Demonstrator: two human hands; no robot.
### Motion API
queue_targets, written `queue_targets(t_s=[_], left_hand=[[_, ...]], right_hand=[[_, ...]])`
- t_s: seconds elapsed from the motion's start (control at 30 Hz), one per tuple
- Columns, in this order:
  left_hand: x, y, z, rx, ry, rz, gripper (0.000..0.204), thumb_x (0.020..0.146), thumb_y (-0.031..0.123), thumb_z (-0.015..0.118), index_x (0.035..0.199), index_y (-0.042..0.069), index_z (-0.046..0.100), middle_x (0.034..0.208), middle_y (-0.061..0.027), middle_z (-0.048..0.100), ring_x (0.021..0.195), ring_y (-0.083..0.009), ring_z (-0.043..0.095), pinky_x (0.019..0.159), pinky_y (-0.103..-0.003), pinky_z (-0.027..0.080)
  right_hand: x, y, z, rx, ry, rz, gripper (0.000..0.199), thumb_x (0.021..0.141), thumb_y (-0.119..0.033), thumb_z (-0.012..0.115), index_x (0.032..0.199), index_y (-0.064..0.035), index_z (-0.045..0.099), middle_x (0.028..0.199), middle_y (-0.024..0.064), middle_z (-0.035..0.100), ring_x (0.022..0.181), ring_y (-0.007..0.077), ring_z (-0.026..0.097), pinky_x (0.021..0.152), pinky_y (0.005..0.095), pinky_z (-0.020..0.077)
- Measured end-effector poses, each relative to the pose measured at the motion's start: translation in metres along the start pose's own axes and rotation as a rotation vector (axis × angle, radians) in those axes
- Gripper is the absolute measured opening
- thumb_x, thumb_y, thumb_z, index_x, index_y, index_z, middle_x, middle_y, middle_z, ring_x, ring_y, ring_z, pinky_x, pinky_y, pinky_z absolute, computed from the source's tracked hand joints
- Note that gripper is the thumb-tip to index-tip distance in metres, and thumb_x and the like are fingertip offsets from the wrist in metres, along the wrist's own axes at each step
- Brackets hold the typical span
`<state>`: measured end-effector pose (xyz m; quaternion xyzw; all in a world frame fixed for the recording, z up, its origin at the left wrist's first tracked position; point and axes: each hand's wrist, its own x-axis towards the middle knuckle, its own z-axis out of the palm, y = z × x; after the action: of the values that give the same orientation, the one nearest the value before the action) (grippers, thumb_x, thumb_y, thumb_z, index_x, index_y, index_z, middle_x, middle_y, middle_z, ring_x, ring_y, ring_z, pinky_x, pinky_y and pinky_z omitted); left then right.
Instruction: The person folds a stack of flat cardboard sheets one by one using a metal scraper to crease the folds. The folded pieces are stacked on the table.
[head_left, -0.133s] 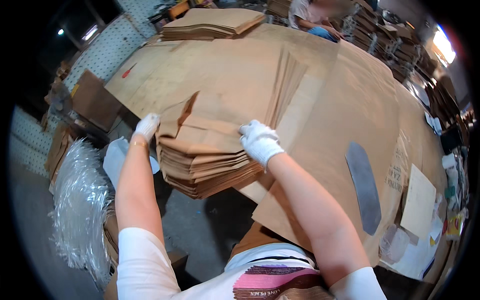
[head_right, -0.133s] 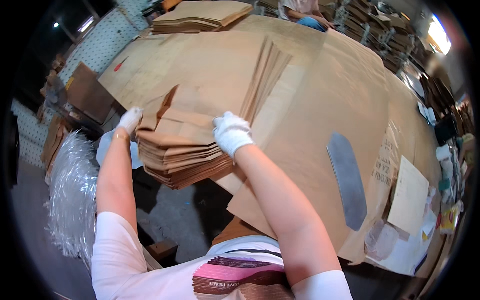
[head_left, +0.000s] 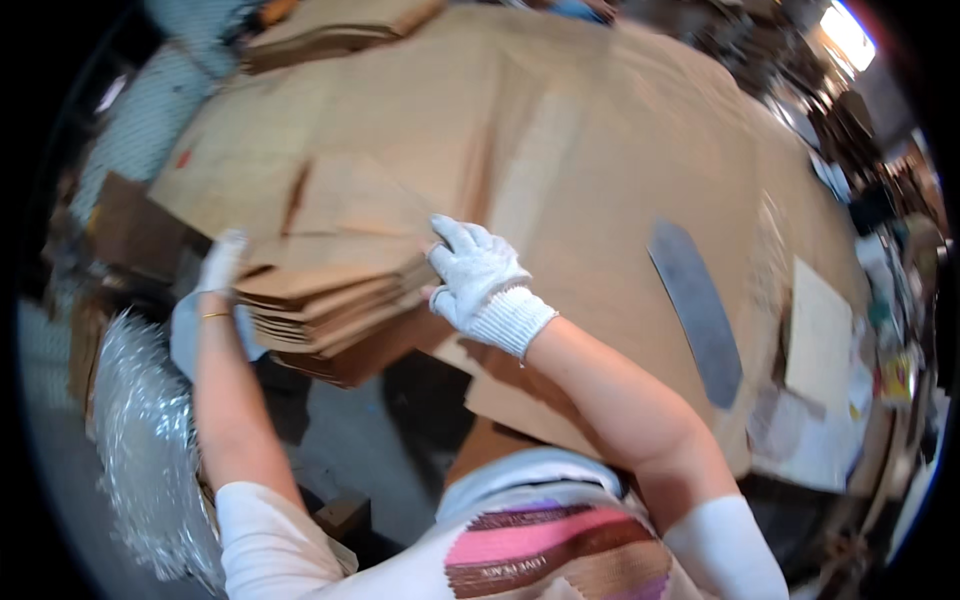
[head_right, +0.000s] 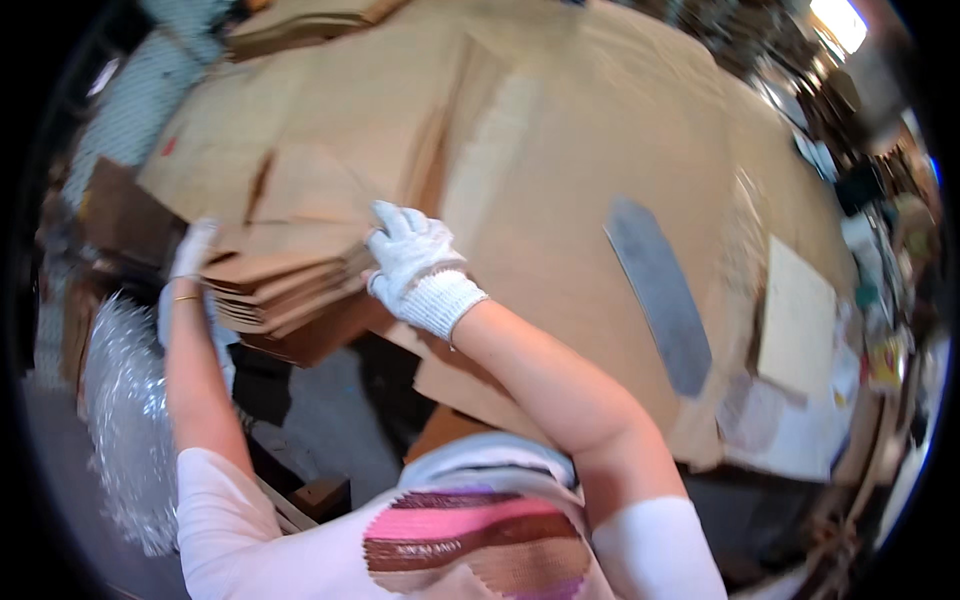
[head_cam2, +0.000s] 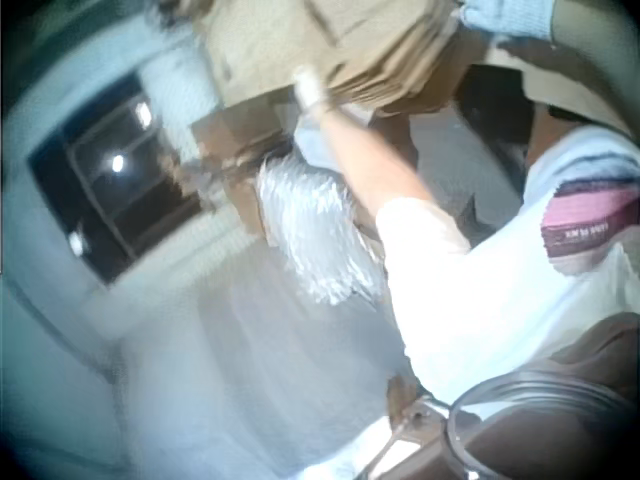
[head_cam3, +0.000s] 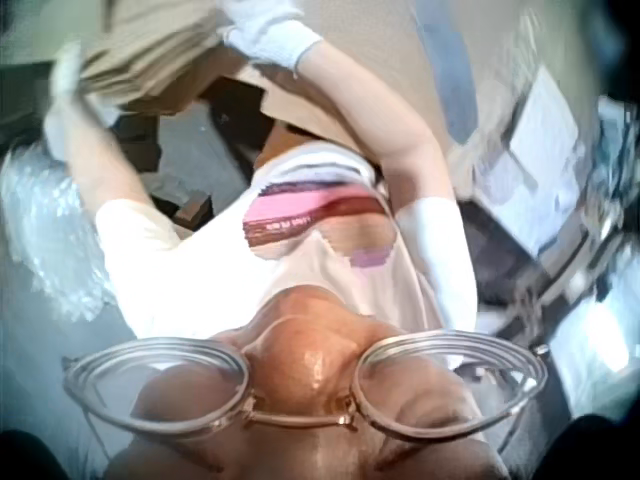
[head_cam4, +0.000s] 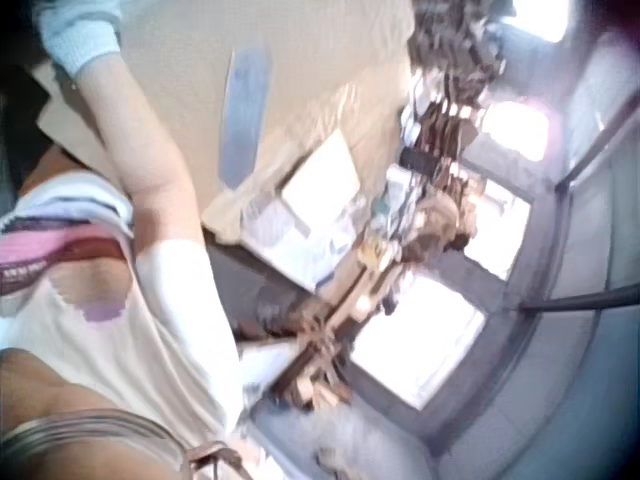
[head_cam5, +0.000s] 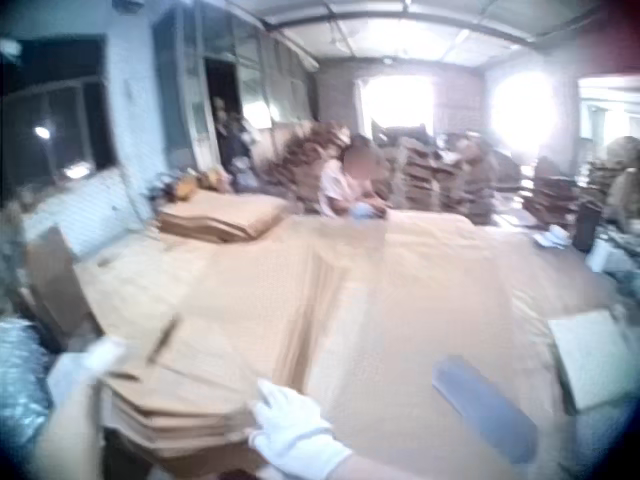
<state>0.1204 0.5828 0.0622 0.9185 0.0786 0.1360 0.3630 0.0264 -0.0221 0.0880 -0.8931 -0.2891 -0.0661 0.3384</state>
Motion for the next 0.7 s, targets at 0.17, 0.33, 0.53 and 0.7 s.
queue_targets(t_s=[0.17,0.33,0.53,0.7], left_hand=[[-0.114,0.266,0.077,0.044,0.441,0.319,0.04,0.105,0.015,0.057,0.14,-0.003,0.058,0.143,-0.0133,0.061,0.132,-0.0227,0.056,0.114,-0.036,0.042],[-0.25,0.383,0.145,-0.204,-0.024,0.766,0.04,0.107,0.01,0.042,0.139,-0.01,0.057,0.14,-0.0177,0.064,0.133,-0.0272,0.058,0.117,-0.04,0.041],[-0.28,0.336,0.346,0.081,-0.342,0.606,0.06,0.079,0.008,0.079,0.136,0.006,0.059,0.143,-0.0197,0.059,0.132,-0.0396,0.055,0.109,-0.048,0.046],[-0.288,0.327,0.368,0.149,-0.281,0.625,0.062,0.077,0.011,0.081,0.136,0.007,0.061,0.146,-0.0201,0.058,0.133,-0.0393,0.053,0.11,-0.049,0.046]], right_hand=[[-0.199,0.066,-0.04,-0.269,-0.146,0.449,0.07,0.08,-0.031,0.078,0.136,0.0055,0.057,0.152,0.0228,0.048,0.141,0.0405,0.045,0.121,0.0479,0.0339],[-0.312,0.085,-0.103,-0.437,-0.01,0.843,0.078,0.078,-0.033,0.08,0.138,0.0102,0.054,0.152,0.0259,0.048,0.141,0.0412,0.044,0.118,0.0454,0.0374],[-0.326,0.078,-0.115,-0.402,0.179,1.233,0.071,0.079,-0.034,0.079,0.134,0.0055,0.057,0.142,0.0234,0.056,0.13,0.0398,0.055,0.109,0.047,0.045],[-0.336,0.093,-0.125,-0.237,0.264,1.431,0.054,0.082,-0.034,0.077,0.12,0.0025,0.066,0.115,0.0196,0.069,0.105,0.037,0.067,0.095,0.0456,0.0522]])
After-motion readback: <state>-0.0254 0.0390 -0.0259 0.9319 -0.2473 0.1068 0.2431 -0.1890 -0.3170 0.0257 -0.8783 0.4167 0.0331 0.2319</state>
